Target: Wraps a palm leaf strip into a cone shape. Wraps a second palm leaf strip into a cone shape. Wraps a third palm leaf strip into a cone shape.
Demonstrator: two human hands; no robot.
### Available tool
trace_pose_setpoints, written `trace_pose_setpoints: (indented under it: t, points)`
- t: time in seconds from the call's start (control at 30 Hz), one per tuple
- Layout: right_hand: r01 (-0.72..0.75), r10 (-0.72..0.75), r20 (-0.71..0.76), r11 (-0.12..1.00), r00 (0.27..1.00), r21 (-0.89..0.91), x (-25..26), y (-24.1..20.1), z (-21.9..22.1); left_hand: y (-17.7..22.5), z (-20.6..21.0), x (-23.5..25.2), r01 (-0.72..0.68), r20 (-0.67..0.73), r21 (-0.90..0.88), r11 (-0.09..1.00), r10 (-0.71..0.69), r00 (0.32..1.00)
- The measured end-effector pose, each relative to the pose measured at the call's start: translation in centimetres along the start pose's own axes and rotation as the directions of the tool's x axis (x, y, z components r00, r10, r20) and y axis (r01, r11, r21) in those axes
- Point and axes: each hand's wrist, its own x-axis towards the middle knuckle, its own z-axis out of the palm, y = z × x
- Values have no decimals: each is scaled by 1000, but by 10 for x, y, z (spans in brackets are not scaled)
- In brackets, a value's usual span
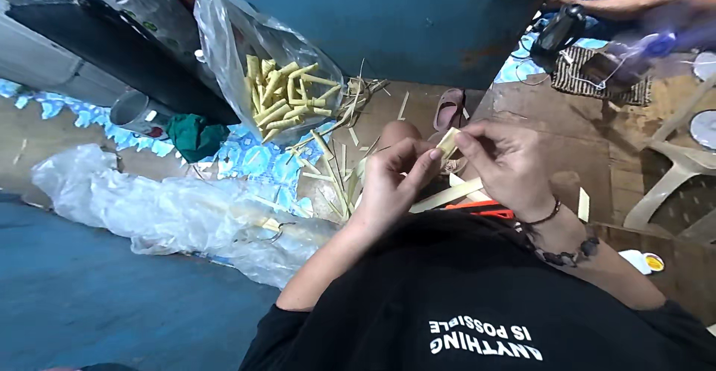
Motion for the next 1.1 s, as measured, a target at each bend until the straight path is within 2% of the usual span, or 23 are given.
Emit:
trace_pose_setpoints:
  t: [0.1, 0.13, 0.2, 0.27, 0.33, 0.4, 0.5, 0.6, 0.63, 0.7, 0.73, 0.8, 0.87, 0.93, 0.97, 1.0, 1.1]
  points:
    - [88, -89, -25, 995, 996, -45, -2, 4, 3, -3, 1, 2, -4, 4, -2, 1000, 4, 1000]
    - [68, -68, -32, 998, 997, 12, -3, 5, 5, -4, 2, 3, -6, 0, -40, 999, 6, 1000]
    - [-87, 93, -19, 971, 995, 222, -6, 6, 8, -5, 3, 5, -35, -41, -32, 999, 34, 999]
    - [-266, 281, 12, 892, 960, 365, -8, 10, 11, -8, 7, 7, -141, -78, 212, 967, 160, 984]
    - [-380, 386, 50, 862, 921, 336, -8, 11, 11, -21, 14, 6, -250, -57, 448, 858, 306, 950]
    - [-426, 429, 42, 872, 902, 242, -6, 14, 11, -35, 18, 3, -302, 9, 547, 781, 355, 935]
    - [-442, 441, 53, 876, 896, 192, -9, 19, 8, -46, 20, -2, -304, 84, 570, 763, 313, 946]
    - [-378, 381, 57, 868, 923, 323, -21, 26, 3, -45, 23, -3, -250, 97, 484, 838, 233, 968]
    - [-369, 374, 55, 862, 926, 349, -22, 26, 3, -43, 22, -2, -197, 72, 408, 892, 184, 980]
    - [-314, 326, 14, 896, 945, 313, -13, 26, 8, -43, 18, 3, -13, -46, 140, 990, 19, 999]
    - [-235, 247, -26, 944, 969, 233, -9, 25, 10, -43, 15, 8, 101, -86, -14, 995, -102, 991]
    - [58, -63, -75, 996, 995, -67, -7, 24, 15, -37, 7, 15, 279, -59, -228, 933, -299, 952]
    - [381, -395, 31, 861, 918, -337, -9, 32, 14, -31, 2, 17, 316, -23, -274, 908, -334, 942]
    - [566, -545, 177, 723, 820, -395, -9, 39, 7, -22, 1, 12, 287, 14, -294, 912, -296, 955]
    - [587, -559, 196, 712, 806, -384, -8, 42, 5, -16, 0, 9, 283, 63, -328, 901, -278, 958]
    - [566, -543, 170, 749, 822, -344, -8, 42, 3, -10, -1, 6, 281, 108, -349, 894, -260, 960]
    - [333, -335, 21, 927, 942, -171, -3, 34, 2, -12, -4, 6, 214, 115, -289, 933, -188, 975]
